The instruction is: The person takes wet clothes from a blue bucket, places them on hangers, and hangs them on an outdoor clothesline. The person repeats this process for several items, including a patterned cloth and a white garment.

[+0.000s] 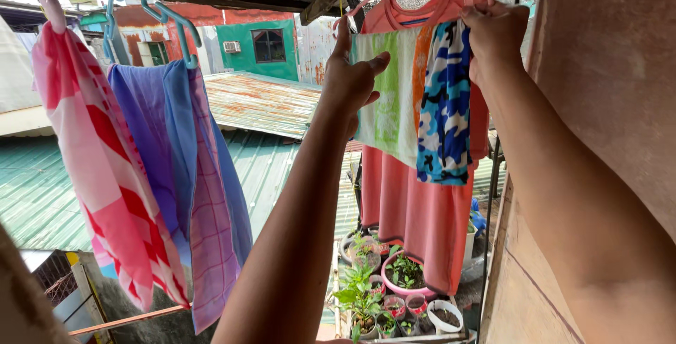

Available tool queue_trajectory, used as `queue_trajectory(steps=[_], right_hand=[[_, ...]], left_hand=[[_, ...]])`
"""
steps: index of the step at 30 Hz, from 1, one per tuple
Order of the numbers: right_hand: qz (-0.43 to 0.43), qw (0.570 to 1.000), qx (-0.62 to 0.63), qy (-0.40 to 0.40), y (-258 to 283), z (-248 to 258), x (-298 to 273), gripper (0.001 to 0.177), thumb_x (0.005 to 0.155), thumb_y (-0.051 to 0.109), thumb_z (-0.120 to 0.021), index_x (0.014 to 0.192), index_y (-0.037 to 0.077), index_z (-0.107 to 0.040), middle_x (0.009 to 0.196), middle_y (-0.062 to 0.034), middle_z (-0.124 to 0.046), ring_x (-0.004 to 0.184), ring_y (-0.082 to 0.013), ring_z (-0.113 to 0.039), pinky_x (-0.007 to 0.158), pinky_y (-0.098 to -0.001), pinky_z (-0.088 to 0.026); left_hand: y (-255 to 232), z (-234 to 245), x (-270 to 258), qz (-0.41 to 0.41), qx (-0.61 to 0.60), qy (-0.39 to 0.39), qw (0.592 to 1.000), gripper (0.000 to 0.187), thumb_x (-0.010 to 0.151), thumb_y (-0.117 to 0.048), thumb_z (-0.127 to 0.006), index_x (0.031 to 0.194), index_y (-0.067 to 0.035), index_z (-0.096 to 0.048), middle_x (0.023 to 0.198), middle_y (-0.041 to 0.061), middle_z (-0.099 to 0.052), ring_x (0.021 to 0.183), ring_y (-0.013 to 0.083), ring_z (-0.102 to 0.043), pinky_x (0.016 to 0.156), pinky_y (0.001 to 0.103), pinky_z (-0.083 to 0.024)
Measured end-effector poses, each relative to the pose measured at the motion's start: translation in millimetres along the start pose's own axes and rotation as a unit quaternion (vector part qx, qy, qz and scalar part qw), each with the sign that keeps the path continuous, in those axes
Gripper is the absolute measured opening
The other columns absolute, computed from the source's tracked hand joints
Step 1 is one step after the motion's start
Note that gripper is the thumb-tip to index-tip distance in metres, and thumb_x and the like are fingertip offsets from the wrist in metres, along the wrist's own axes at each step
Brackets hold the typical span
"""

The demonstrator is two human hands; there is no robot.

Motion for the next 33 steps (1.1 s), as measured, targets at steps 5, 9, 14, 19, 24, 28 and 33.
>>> queue_trajectory(steps=[5, 9, 14, 19, 24, 28, 33], right_hand=[[-0.02, 0.993, 0.119, 0.015, -14, -31, 47, 0.008, 0.096, 0.006, -0.066, 0.098, 0.007, -0.074, 0.093, -0.0015, -0.077, 0.083, -0.0074, -0.074, 0.08, -0.0265, -0.062], [0.074, 0.995, 0.058, 0.023, -26, -50, 76, 0.013, 0.096, -0.002, -0.066, 0.096, 0.008, -0.075, 0.093, -0.0011, -0.076, 0.083, -0.0092, -0.071, 0.082, -0.0276, -0.056], [0.153, 0.987, 0.044, -0.011, -46, -63, 92, 0.019, 0.091, -0.005, -0.073, 0.078, 0.007, -0.064, 0.079, 0.0003, -0.072, 0.076, -0.0104, -0.073, 0.074, -0.0316, -0.058], [0.128, 0.991, 0.043, -0.004, -67, -70, 95, 0.022, 0.093, -0.004, -0.07, 0.078, 0.011, -0.064, 0.077, 0.0016, -0.068, 0.074, -0.0095, -0.071, 0.072, -0.0312, -0.059], [0.075, 0.997, -0.013, 0.014, -68, -52, 87, 0.012, 0.099, 0.007, -0.071, 0.089, 0.009, -0.066, 0.089, 0.0008, -0.07, 0.084, -0.0096, -0.074, 0.086, -0.0294, -0.06], [0.011, 0.987, 0.126, 0.096, -50, -45, 65, 0.018, 0.099, 0.017, -0.072, 0.11, 0.003, -0.073, 0.111, -0.0097, -0.078, 0.101, -0.0204, -0.078, 0.093, -0.0372, -0.064], [-0.071, 0.969, 0.163, 0.169, -35, -37, 41, 0.042, 0.104, 0.029, -0.071, 0.125, -0.006, -0.062, 0.121, -0.0221, -0.073, 0.113, -0.0349, -0.076, 0.095, -0.0532, -0.058]], left_hand=[[1, 14, 8, -0.001, 0.036, -0.001, 0.999, 0.098, 0.084, -0.02, -0.072, 0.16, -0.04, -0.014, 0.159, 0.005, -0.045, 0.119, 0.0311, -0.068, 0.081, 0.044, -0.059], [12, 25, 17, 0.001, 0.044, -0.01, 0.999, 0.099, 0.084, -0.022, -0.074, 0.16, -0.037, -0.012, 0.164, 0.011, -0.031, 0.123, 0.0314, -0.063, 0.085, 0.045, -0.06], [25, 32, 23, 0.009, 0.015, -0.012, 1.0, 0.1, 0.083, -0.023, -0.076, 0.16, -0.036, -0.013, 0.163, 0.024, -0.022, 0.126, 0.0375, -0.061, 0.088, 0.049, -0.059], [29, 36, 22, 0.013, 0.028, -0.017, 0.999, 0.099, 0.084, -0.026, -0.077, 0.161, -0.033, -0.015, 0.161, 0.027, -0.025, 0.128, 0.039, -0.06, 0.092, 0.05, -0.058], [30, 32, 16, 0.018, 0.041, -0.015, 0.999, 0.096, 0.082, -0.027, -0.075, 0.16, -0.032, -0.02, 0.156, 0.026, -0.037, 0.124, 0.0374, -0.063, 0.092, 0.051, -0.059], [33, 24, 8, 0.029, 0.042, -0.009, 0.999, 0.095, 0.083, -0.028, -0.075, 0.16, -0.032, -0.02, 0.156, 0.024, -0.038, 0.123, 0.0351, -0.064, 0.092, 0.049, -0.06], [30, 13, -3, 0.018, 0.036, 0.005, 0.999, 0.095, 0.082, -0.027, -0.075, 0.16, -0.031, -0.02, 0.151, 0.023, -0.049, 0.12, 0.0348, -0.067, 0.089, 0.049, -0.062]])
Point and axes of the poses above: each hand's wrist, its own x-axis towards the middle knuckle, its own z-axis out of the back of the hand, y = z × x, the point moved 6 cm from there along x, towards the middle knuckle
